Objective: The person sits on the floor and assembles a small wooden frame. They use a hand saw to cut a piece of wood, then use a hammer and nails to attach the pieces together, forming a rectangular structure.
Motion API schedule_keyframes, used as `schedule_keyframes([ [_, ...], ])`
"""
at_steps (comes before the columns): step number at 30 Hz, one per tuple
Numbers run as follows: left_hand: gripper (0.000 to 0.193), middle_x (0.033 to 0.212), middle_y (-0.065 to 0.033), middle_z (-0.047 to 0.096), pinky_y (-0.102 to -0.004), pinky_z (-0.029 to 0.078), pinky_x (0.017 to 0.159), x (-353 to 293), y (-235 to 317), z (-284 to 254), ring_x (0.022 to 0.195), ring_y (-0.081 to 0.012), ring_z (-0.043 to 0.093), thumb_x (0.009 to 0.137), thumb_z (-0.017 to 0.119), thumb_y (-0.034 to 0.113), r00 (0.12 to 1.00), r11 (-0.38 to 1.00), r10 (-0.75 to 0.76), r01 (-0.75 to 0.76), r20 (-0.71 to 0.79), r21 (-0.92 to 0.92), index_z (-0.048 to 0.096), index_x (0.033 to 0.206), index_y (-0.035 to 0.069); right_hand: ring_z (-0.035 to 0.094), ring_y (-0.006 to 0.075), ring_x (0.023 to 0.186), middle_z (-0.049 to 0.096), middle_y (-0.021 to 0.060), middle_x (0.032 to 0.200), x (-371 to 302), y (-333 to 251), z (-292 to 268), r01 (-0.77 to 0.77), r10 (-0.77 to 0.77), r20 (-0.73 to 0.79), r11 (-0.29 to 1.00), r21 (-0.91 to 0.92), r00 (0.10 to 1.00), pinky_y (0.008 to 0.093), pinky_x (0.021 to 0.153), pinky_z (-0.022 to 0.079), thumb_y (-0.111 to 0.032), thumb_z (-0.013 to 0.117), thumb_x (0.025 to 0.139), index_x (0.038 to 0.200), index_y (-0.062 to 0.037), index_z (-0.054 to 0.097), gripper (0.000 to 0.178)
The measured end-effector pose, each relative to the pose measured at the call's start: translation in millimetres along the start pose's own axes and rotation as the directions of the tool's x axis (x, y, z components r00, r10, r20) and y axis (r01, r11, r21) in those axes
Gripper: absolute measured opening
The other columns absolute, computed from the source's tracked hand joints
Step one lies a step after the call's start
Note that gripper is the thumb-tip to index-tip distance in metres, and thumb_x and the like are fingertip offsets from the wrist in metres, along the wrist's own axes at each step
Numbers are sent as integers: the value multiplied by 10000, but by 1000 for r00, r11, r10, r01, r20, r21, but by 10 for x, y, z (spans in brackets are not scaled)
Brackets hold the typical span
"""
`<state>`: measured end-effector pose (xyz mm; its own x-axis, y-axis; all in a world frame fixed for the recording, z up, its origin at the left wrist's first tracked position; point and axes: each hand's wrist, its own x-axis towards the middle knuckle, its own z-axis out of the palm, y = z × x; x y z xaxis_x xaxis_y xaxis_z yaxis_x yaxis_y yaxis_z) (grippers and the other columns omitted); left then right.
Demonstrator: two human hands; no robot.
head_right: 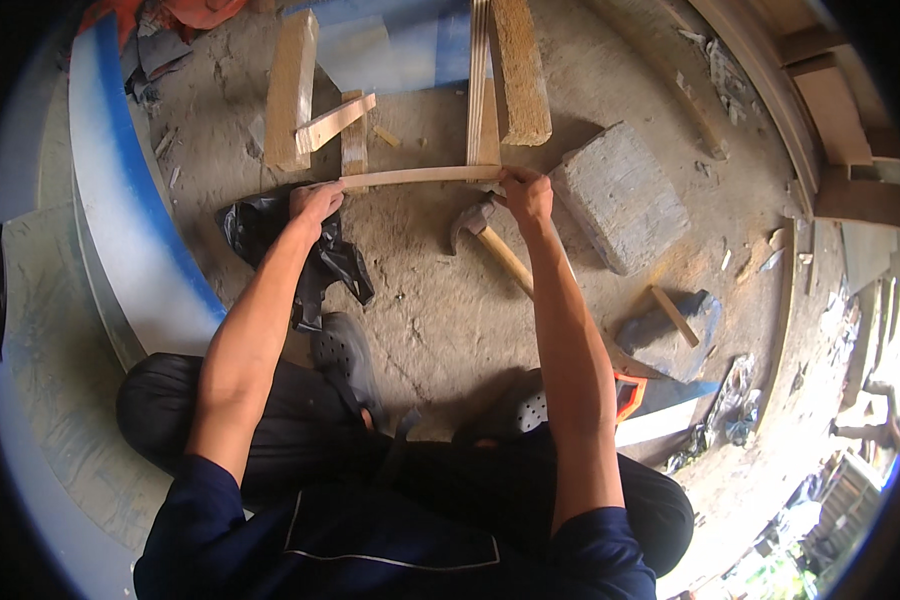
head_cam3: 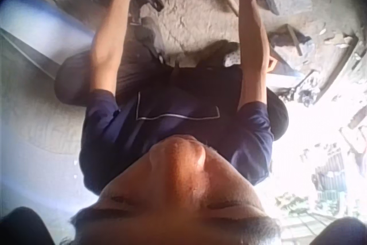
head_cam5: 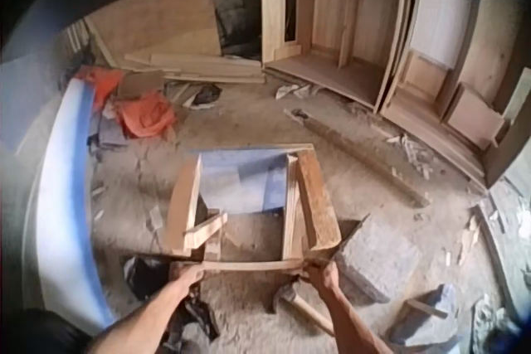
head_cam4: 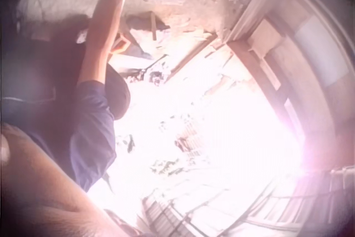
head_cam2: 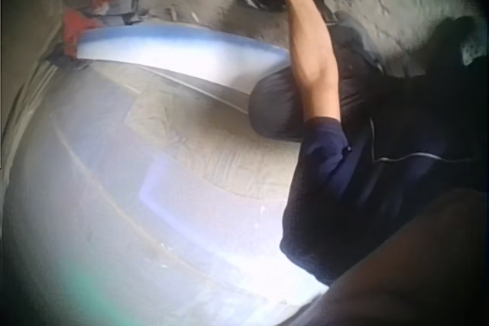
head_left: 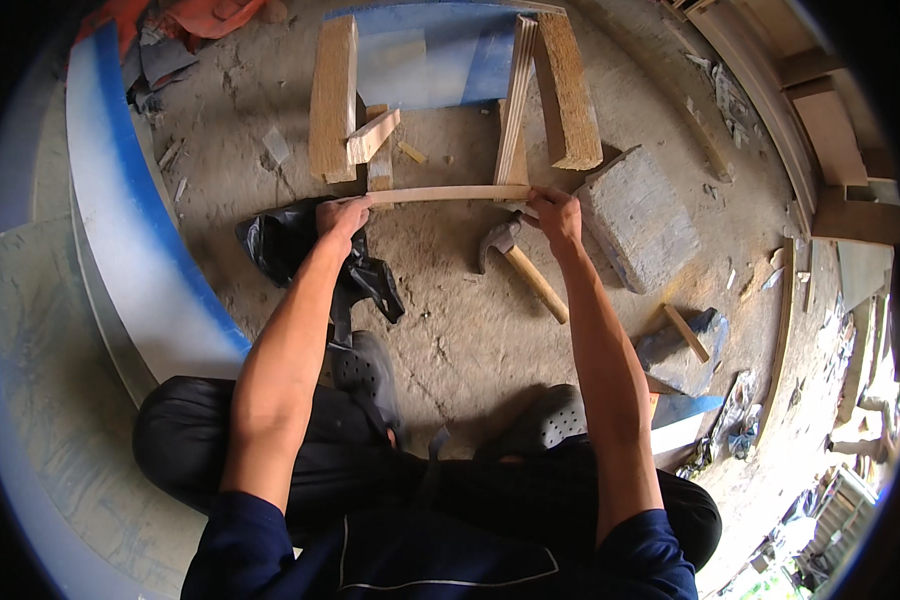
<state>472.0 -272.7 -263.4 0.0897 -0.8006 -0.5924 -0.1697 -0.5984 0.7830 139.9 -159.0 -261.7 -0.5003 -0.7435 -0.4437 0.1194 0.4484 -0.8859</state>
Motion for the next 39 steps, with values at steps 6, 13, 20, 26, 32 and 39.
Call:
schedule_keyframes([
  [6, 233, 974, -152, 675, -284, 580, 840, 25, 25, -7, 885, -213, 676, 819, 726, 89, 998, 999, -52, 51, 28, 16, 665, 949, -95, 677, 199, 852, 682, 132, 956, 36, -17, -39, -14, 16, 35, 999, -39, 999, 338, 713, 629, -112, 636, 868, 1078, 67, 675, 279],
  [13, 107, 706, -21, 616, -212, 476, 555, 20, -19, -3, 612, -76, 559, 776, 741, 64, 1000, 999, 5, -5, 11, -42, 690, 750, -27, 673, 208, 901, 681, 145, 964, 92, 10, -92, -33, 36, 52, 998, -62, 998, 348, 718, 629, -120, 638, 871, 1082, 77, 668, 290],
  [20, 128, 679, -17, 605, -225, 397, 477, 20, 19, 56, 561, -65, 523, 780, 754, 65, 999, 1000, -15, 14, -50, -16, 680, 732, -27, 691, 227, 921, 688, 140, 992, 110, -3, -64, -45, 47, 32, 997, -65, 998, 347, 723, 626, -123, 647, 866, 1073, 53, 681, 274],
  [26, 123, 666, -4, 594, -228, 396, 474, -36, 59, 75, 545, -64, 508, 815, 740, 66, 998, 1000, -28, 28, -48, 11, 685, 787, -40, 659, 207, 903, 663, 136, 964, 39, -44, -4, -78, 78, -6, 995, -56, 997, 352, 754, 612, -128, 637, 899, 1110, 58, 653, 282],
  [32, 263, 887, -87, 687, -283, 571, 797, -52, 9, 3, 783, -149, 656, 832, 752, 157, 1000, 996, -29, 29, -3, 83, 700, 998, -40, 658, 233, 958, 655, 154, 1035, -20, -61, 1, -77, 77, 4, 997, -2, 997, 360, 768, 611, -123, 639, 897, 1128, 70, 637, 301],
  [39, 203, 707, -15, 639, -220, 447, 538, -51, -2, 36, 593, -72, 543, 815, 759, 111, 999, 999, 30, -30, -16, 23, 728, 944, -43, 663, 238, 950, 656, 162, 1044, -13, -55, -30, -101, 101, 10, 994, 46, 995, 356, 792, 604, -119, 643, 900, 1133, 92, 624, 315],
])
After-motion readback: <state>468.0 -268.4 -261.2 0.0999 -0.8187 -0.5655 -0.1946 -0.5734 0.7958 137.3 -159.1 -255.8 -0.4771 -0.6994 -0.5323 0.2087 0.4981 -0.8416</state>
